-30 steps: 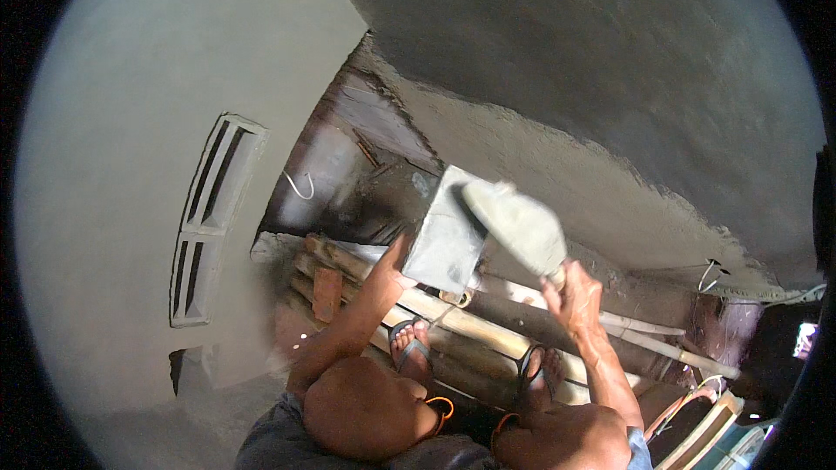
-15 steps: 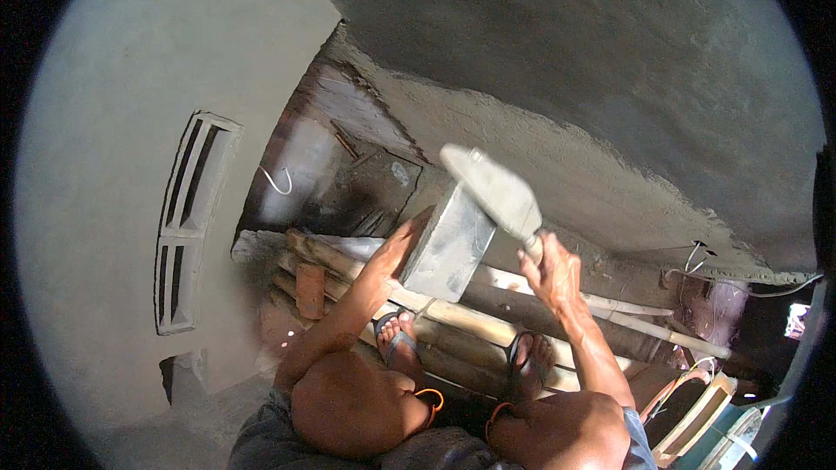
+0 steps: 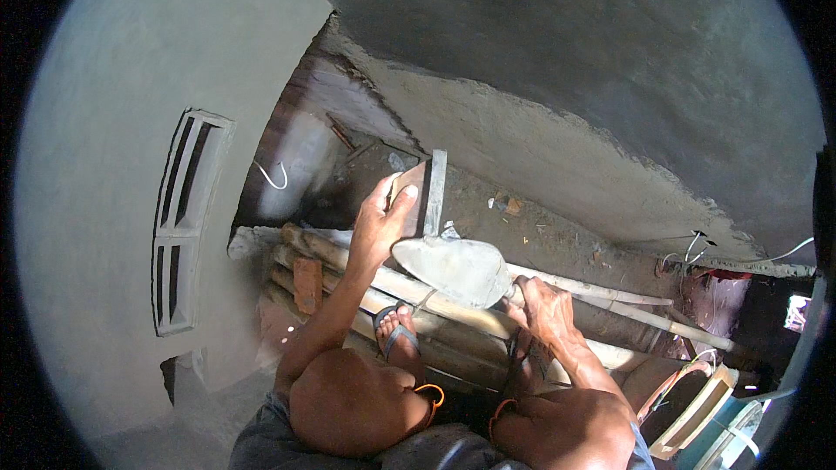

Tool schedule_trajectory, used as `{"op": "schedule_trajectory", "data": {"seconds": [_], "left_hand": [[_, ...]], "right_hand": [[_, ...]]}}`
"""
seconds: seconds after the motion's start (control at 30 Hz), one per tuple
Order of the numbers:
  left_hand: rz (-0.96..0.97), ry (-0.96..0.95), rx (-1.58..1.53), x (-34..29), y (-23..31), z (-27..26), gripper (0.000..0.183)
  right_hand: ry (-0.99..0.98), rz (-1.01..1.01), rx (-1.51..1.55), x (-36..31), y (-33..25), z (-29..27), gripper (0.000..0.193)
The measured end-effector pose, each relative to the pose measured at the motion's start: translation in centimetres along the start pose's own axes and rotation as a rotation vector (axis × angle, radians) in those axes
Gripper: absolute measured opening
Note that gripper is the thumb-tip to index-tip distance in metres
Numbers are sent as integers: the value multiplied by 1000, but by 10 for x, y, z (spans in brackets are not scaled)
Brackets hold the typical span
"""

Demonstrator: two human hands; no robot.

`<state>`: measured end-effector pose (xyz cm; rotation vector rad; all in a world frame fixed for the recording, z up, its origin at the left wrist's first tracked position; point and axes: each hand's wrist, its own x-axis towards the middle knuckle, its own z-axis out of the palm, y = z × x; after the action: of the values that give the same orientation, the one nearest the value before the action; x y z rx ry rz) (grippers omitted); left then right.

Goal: The person applies plaster to a concrete wall and around a rectangular vent opening using a float and a trowel. They scoop mortar from a bucket and smooth it over the surface with rhythmic hand motions while squatting on a bamboo scaffold.

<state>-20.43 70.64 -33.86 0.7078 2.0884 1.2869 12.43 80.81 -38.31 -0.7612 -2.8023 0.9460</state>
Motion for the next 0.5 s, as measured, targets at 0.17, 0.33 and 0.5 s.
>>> {"op": "schedule_trajectory", "data": {"seconds": [0.17,0.33,0.5], "left_hand": [[-14,-17,24,-7,1,3,49],[48,-61,-2,-6,0,4,49],[39,-202,-111,-14,2,12,47]], "right_hand": [[2,-2,-27,20,22,-5,48],[53,28,-32,36,36,-2,43],[179,181,38,58,56,-15,35]]}}
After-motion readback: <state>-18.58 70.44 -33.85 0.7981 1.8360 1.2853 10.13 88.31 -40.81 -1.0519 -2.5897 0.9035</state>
